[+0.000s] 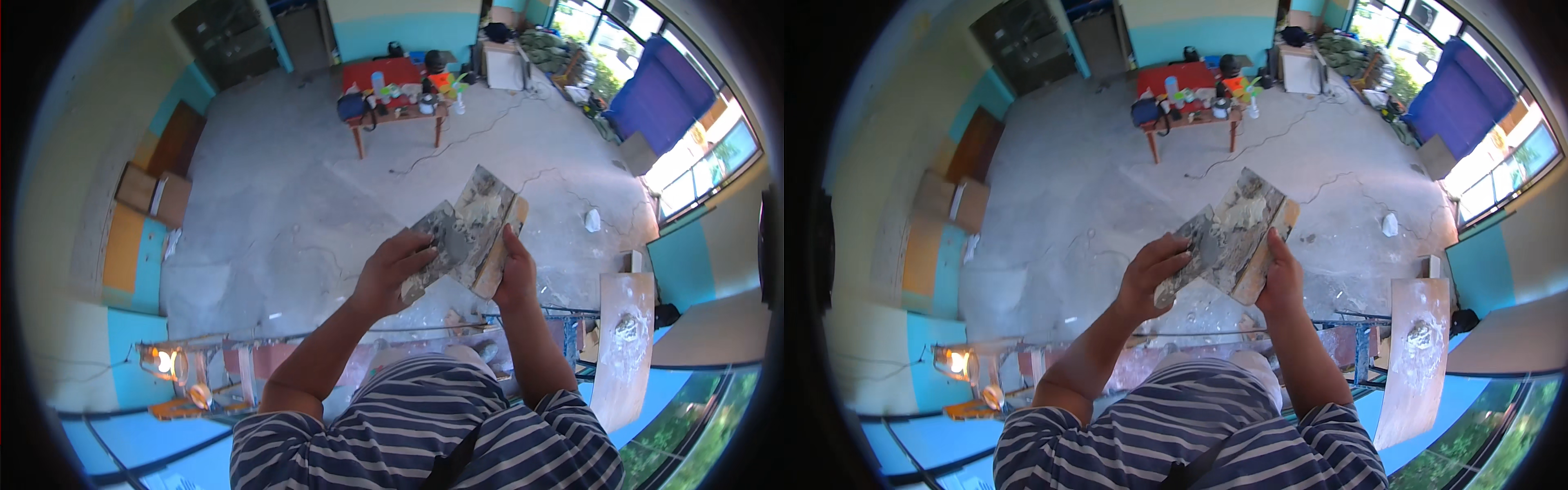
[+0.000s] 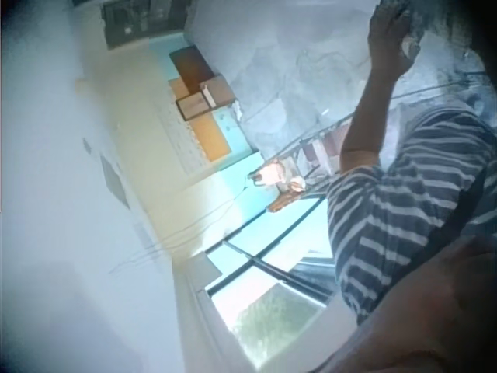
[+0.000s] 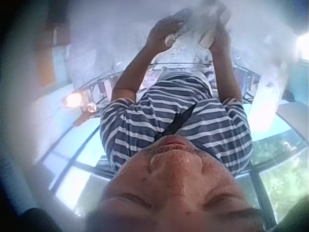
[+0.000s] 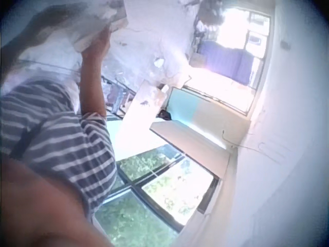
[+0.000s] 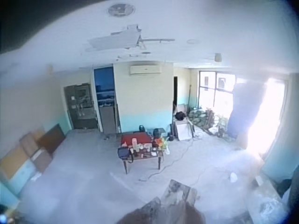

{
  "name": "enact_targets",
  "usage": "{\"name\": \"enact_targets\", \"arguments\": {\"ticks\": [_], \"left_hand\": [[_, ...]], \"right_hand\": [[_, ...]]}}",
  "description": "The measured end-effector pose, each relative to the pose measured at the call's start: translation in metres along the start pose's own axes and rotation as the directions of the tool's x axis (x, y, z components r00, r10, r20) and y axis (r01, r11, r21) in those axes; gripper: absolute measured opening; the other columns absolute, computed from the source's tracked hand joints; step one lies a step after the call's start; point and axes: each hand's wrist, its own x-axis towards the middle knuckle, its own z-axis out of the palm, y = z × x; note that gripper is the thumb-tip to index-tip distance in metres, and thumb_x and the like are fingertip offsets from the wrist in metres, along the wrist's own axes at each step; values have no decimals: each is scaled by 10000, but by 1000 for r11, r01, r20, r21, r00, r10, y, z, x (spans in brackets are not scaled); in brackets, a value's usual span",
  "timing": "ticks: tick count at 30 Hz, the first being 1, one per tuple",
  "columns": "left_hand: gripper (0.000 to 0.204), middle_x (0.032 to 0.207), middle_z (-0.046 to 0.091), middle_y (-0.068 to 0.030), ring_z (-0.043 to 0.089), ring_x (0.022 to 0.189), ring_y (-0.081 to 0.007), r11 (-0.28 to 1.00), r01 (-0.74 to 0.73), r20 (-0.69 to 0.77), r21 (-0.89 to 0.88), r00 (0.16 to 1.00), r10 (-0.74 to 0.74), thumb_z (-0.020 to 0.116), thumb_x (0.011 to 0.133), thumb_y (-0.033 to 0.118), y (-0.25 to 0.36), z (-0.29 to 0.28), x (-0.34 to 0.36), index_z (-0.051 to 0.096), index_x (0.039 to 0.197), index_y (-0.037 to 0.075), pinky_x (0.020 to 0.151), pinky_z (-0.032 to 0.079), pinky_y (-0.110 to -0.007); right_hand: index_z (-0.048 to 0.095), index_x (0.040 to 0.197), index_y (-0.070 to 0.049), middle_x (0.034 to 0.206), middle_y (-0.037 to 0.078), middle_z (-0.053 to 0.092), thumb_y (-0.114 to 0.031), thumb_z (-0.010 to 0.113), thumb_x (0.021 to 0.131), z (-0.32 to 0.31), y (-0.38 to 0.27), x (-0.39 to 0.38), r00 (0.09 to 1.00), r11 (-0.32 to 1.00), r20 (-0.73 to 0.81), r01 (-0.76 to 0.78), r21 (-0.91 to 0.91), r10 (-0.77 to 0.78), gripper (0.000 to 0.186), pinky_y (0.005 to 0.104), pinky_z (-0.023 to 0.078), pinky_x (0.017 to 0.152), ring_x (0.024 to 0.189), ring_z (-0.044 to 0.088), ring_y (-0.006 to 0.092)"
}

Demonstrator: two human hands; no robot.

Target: The person applies plaster to the ceiling using putty knives, then sets the tools onto a wooden board. Afterward, the person unrolls and applies tape to the ceiling using a utility knife and a roll of tape.

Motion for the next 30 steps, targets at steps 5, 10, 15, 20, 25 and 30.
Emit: {"name": "enact_targets", "arguments": {"ticks": [5, 10, 15, 20, 25, 30], "left_hand": [[445, 1187, 599, -140, 577, 1086, -331, 975, 112, -59, 192, 993, -102, 744, 683, 110, -24, -57, -58, 648, 1116, 75, 985, 443, -466], [427, 1160, 617, -140, 594, 1038, -345, 902, 299, -93, 312, 954, -285, 719, 665, 70, -49, -112, -130, 655, 1087, 74, 991, 445, -456], [282, 1068, 635, -121, 618, 973, -282, 685, 721, -338, 109, 675, -656, 651, 792, 57, -59, -157, -172, 612, 1072, 59, 916, 466, -370], [276, 1008, 606, -54, 574, 905, -122, 355, 412, -164, -839, 429, -888, 536, 961, 149, -80, -187, -191, 491, 1181, -11, 829, 455, -285], [349, 999, 605, -61, 555, 903, -115, 92, 575, 156, -813, 368, -917, 555, 965, 227, -90, -190, -187, 502, 1201, -24, 820, 451, -275], [458, 952, 619, -89, 559, 870, -141, 166, 871, 239, -461, 303, -922, 612, 916, 356, -101, -207, -196, 539, 1160, -26, 782, 452, -295]], "right_hand": [[412, 1341, 19, 1264, 186, 556, -324, 439, 1001, 36, 57, 19, 992, 984, 12, -127, -123, 129, 484, 467, 473, 975, 1133, 581, 326], [421, 1333, 14, 1254, 176, 565, -320, 461, 993, 43, 109, 29, 960, 948, 1, -278, -155, 281, 478, 451, 476, 966, 1120, 590, 306], [459, 1301, 13, 1221, 166, 591, -326, 492, 980, 52, 147, 40, 908, 890, 0, -411, -198, 420, 468, 443, 491, 945, 1087, 610, 301], [484, 1285, 7, 1188, 163, 612, -325, 507, 973, 66, 196, 40, 813, 782, -50, -573, -243, 580, 456, 440, 502, 926, 1055, 627, 296], [460, 1294, 27, 1178, 185, 613, -345, 475, 982, 84, 232, 28, 735, 713, 25, -649, -265, 678, 485, 438, 516, 912, 1040, 637, 303], [463, 1280, -6, 1143, 139, 611, -301, 491, 984, 94, 232, 19, 819, 770, -53, -557, -311, 571, 419, 422, 528, 879, 1024, 636, 267]]}}
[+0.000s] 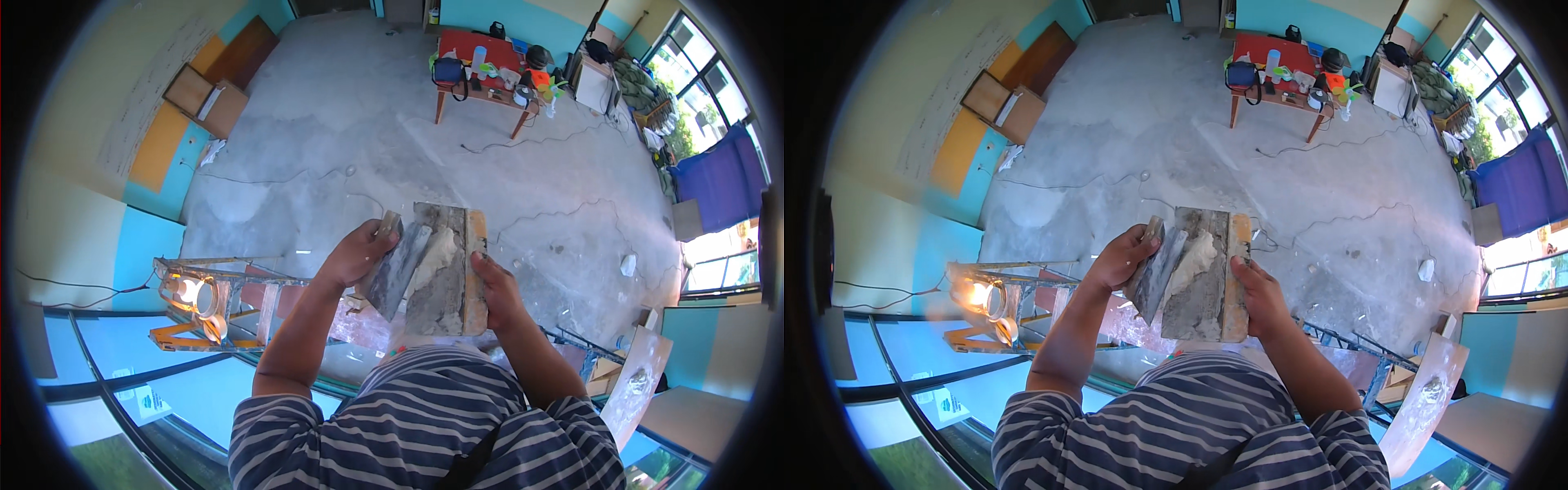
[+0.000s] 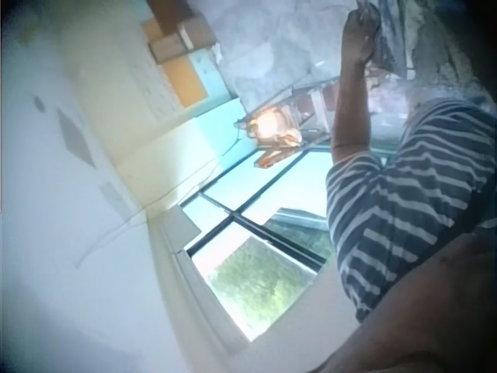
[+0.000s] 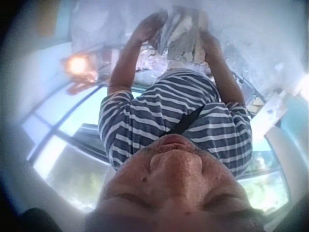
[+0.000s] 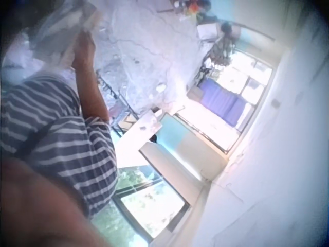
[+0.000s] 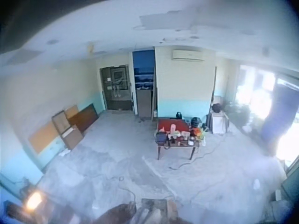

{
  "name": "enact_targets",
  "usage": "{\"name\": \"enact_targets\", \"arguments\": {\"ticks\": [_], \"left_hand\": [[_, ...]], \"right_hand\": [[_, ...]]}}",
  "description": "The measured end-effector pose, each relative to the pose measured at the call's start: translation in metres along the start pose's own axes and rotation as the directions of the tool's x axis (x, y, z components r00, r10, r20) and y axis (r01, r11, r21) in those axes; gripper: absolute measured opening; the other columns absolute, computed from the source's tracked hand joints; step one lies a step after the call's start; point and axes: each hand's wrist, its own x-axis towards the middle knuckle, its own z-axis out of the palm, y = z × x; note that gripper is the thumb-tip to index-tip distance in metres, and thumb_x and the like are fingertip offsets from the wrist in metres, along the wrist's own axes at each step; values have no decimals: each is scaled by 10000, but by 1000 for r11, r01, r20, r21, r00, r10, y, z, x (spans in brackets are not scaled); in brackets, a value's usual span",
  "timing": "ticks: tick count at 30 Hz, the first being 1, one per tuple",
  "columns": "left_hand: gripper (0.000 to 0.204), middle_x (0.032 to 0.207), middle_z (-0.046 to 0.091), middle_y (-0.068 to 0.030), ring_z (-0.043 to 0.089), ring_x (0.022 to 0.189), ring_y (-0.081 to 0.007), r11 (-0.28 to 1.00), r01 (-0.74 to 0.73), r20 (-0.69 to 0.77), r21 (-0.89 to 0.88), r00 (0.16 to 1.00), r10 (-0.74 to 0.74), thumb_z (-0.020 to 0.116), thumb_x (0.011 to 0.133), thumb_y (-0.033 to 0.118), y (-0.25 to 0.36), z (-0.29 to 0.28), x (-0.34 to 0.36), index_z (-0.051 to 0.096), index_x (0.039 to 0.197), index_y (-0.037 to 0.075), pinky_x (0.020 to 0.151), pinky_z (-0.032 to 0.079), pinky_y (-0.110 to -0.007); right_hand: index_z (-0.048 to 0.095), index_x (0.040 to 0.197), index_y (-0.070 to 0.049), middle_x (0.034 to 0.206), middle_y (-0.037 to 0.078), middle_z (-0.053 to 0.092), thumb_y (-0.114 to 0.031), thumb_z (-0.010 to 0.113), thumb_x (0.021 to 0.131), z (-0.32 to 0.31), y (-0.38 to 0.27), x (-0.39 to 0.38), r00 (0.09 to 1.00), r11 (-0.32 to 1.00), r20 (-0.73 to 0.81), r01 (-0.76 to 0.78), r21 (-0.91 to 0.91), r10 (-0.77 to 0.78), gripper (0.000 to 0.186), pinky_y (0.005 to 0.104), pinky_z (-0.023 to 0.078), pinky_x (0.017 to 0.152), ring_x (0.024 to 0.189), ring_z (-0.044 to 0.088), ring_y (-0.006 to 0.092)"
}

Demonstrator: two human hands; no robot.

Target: The person applies plaster to the ceiling using putty knives, then sets the tools onto a wooden board. Afterward, the person unrolls and applies tape to the ceiling using a utility knife and a roll of tape.

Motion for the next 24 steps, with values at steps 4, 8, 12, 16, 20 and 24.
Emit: {"name": "enact_targets", "arguments": {"ticks": [4, 8, 12, 16, 20, 24], "left_hand": [[601, 993, 641, -174, 612, 897, -236, 954, 68, -85, 290, 995, -45, 685, 834, 422, 11, -9, -6, 520, 1185, -38, 817, 469, -348], [518, 983, 648, -172, 615, 854, -259, 814, 58, -330, 578, 929, 168, 729, 778, 317, 13, -19, -16, 544, 1126, -19, 802, 481, -375], [555, 1014, 642, -217, 636, 927, -332, 865, 134, -446, 483, 888, 111, 707, 732, 280, 13, -32, -30, 529, 1155, -32, 832, 483, -400], [511, 973, 654, -188, 641, 880, -295, 936, 175, -573, 306, 819, 35, 719, 729, 268, -1, -27, -52, 561, 1114, -30, 803, 489, -383], [475, 945, 658, -167, 637, 851, -256, 979, 114, -634, 170, 773, 20, 729, 726, 242, -18, -24, -65, 579, 1084, -33, 778, 491, -366], [461, 937, 656, -158, 633, 831, -245, 979, 116, -688, 169, 725, 33, 726, 733, 212, -2, -16, -84, 581, 1093, -36, 763, 491, -366]], "right_hand": [[458, 1289, -9, 1148, 143, 611, -306, 476, 991, -6, -15, -17, 995, 996, -39, 90, -1, -90, 422, 424, 528, 874, 1027, 634, 271], [445, 1311, -7, 1169, 150, 608, -324, 463, 995, -18, -43, -33, 990, 984, 39, 130, 122, -135, 448, 421, 522, 884, 1031, 632, 279], [458, 1311, 19, 1210, 170, 599, -359, 444, 997, -54, -59, -38, 957, 958, -45, 287, 11, -287, 491, 430, 485, 952, 1079, 612, 305], [443, 1326, 5, 1236, 154, 586, -328, 436, 1007, -65, -55, -37, 933, 933, -29, 357, -38, -358, 461, 416, 478, 956, 1098, 603, 282], [422, 1345, -5, 1257, 136, 574, -301, 451, 1005, -78, -55, -35, 923, 922, -38, 379, -77, -383, 451, 400, 466, 967, 1122, 586, 267], [414, 1355, -11, 1273, 126, 562, -297, 459, 1003, -76, -54, -33, 931, 929, 0, 363, -73, -364, 455, 400, 451, 980, 1143, 569, 265]]}}
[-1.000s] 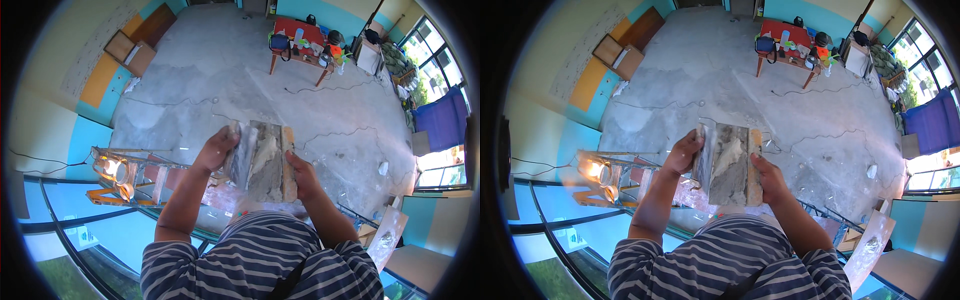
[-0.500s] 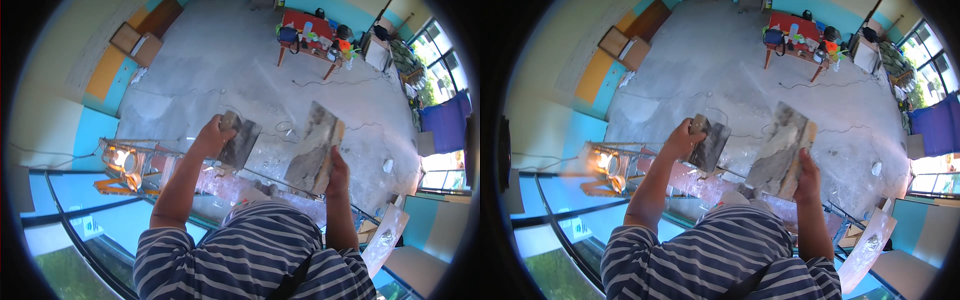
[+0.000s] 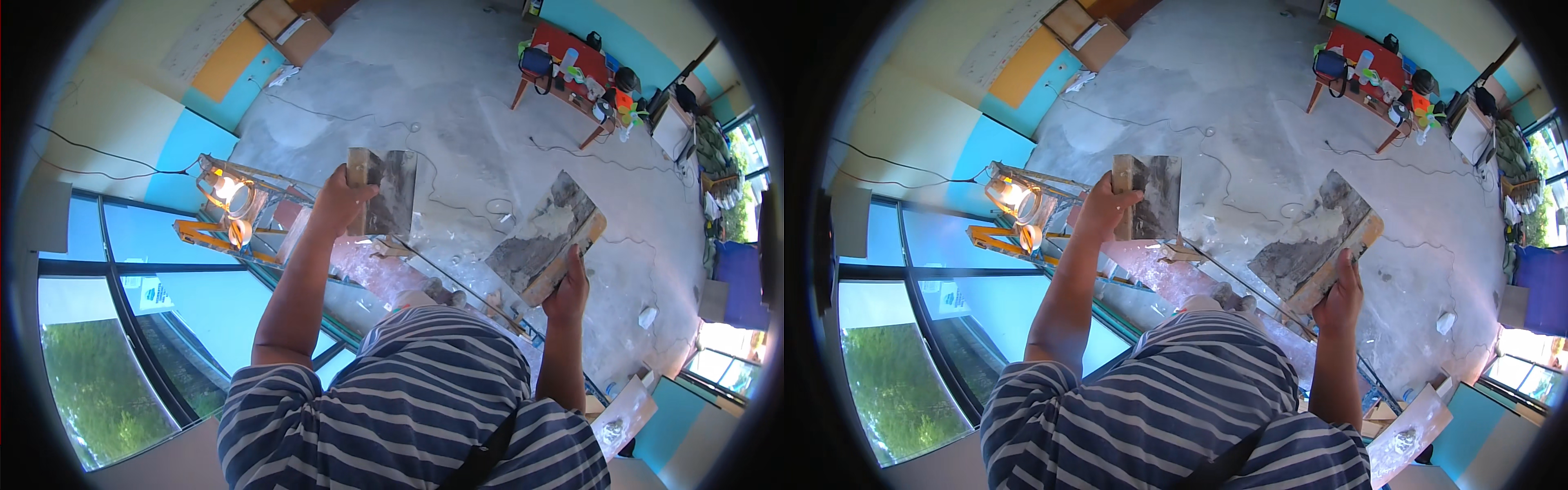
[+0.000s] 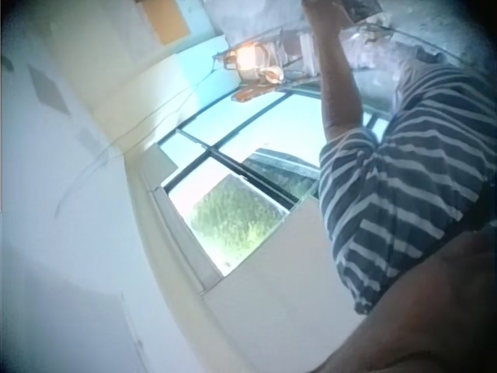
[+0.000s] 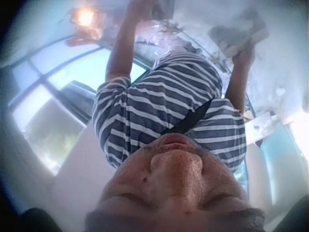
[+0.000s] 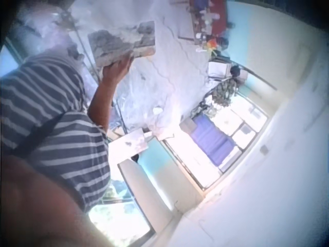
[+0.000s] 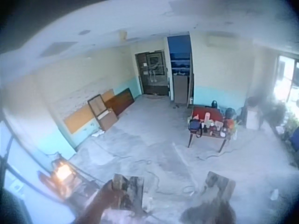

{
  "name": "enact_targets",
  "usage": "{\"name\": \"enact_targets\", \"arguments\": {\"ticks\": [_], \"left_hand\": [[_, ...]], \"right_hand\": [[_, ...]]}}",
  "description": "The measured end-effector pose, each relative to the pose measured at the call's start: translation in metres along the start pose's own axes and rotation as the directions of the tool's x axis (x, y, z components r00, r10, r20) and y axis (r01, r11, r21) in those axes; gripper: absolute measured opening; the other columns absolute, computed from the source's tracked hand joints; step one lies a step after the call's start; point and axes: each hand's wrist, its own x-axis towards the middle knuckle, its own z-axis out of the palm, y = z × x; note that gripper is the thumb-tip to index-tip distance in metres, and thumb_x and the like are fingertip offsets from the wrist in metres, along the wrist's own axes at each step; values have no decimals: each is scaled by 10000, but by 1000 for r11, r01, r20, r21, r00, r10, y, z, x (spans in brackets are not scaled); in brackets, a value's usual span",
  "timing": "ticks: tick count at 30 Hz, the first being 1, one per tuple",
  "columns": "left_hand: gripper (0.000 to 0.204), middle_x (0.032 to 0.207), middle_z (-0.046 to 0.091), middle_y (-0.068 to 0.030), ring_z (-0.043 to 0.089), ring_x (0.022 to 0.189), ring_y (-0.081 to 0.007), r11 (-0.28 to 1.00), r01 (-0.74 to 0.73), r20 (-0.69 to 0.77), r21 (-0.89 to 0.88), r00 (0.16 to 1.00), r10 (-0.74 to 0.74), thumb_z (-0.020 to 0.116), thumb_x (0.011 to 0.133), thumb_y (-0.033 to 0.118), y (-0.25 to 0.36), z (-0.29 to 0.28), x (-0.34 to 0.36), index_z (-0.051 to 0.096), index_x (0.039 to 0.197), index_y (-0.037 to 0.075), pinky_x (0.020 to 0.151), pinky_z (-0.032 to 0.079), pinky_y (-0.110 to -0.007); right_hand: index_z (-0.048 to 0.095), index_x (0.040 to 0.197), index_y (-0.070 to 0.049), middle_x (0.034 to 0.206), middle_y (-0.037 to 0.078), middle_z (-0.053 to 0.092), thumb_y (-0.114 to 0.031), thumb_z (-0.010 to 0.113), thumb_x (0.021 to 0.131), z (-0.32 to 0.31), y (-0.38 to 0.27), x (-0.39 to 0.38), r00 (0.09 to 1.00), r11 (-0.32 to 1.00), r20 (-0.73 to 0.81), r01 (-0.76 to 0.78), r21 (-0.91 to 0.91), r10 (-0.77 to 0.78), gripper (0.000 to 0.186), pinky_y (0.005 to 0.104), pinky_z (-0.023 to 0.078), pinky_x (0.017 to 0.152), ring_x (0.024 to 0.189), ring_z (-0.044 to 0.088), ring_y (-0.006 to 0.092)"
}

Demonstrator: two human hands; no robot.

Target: The person applies plaster to the ceiling using putty knives, then sets the tools onto a wooden board. Afterward, the person unrolls and applies tape to the ceiling using a utility knife and a roll of tape.

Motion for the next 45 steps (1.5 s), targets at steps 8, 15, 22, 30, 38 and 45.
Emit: {"name": "enact_targets", "arguments": {"ticks": [8, 15, 22, 30, 38, 45], "left_hand": [[491, 951, 661, -161, 636, 866, -245, 998, -66, 73, 11, 995, 65, 732, 716, 224, 38, 16, -42, 585, 1119, -13, 782, 490, -371], [515, 976, 662, -198, 645, 907, -329, 958, -189, 117, 217, 979, 167, 746, 728, 275, 89, 42, -97, 578, 1128, -4, 811, 491, -398], [425, 925, 656, -183, 643, 855, -306, 932, -308, 112, 193, 950, 291, 716, 763, 236, 144, 36, -111, 567, 1080, -4, 767, 491, -391], [453, 958, 616, -305, 581, 941, -477, 796, -455, 134, 399, 888, 440, 648, 820, 285, 189, -4, -119, 482, 1131, 0, 792, 474, -499], [459, 957, 653, -245, 645, 895, -412, 696, -640, -460, 324, 537, 707, 695, 829, 310, 315, -159, -137, 534, 1132, 5, 764, 516, -437], [404, 1099, 626, -72, 598, 991, -170, -116, -982, -743, 147, -187, 643, 698, 864, 165, 465, -409, -207, 526, 1204, 33, 896, 465, -304]], "right_hand": [[406, 1371, -44, 1273, 102, 559, -303, 492, 992, 9, 8, 4, 998, 998, 63, -6, 56, 2, 467, 397, 443, 984, 1144, 562, 255], [451, 1310, -57, 1228, 85, 577, -273, 530, 981, 31, 14, 0, 986, 994, 137, 87, 69, -96, 401, 395, 474, 950, 1099, 585, 242], [421, 1325, -76, 1249, 76, 553, -258, 536, 981, 58, 10, 4, 965, 987, 207, 155, 49, -162, 406, 392, 457, 968, 1136, 555, 224], [350, 1378, -2, 1202, 60, 533, -150, 553, 957, 94, -4, 2, 924, 957, 290, 281, -77, -248, 491, 326, 407, 963, 1098, 507, 159], [466, 1302, -33, 1184, 127, 554, -304, 542, 938, 168, -42, -19, 929, 973, 333, 205, -107, -160, 460, 383, 502, 842, 1050, 551, 267], [495, 1263, -72, 1083, 83, 578, -371, 546, 931, 199, -33, -10, 965, 999, 259, -36, -6, 36, 450, 359, 535, 713, 942, 593, 231]]}}
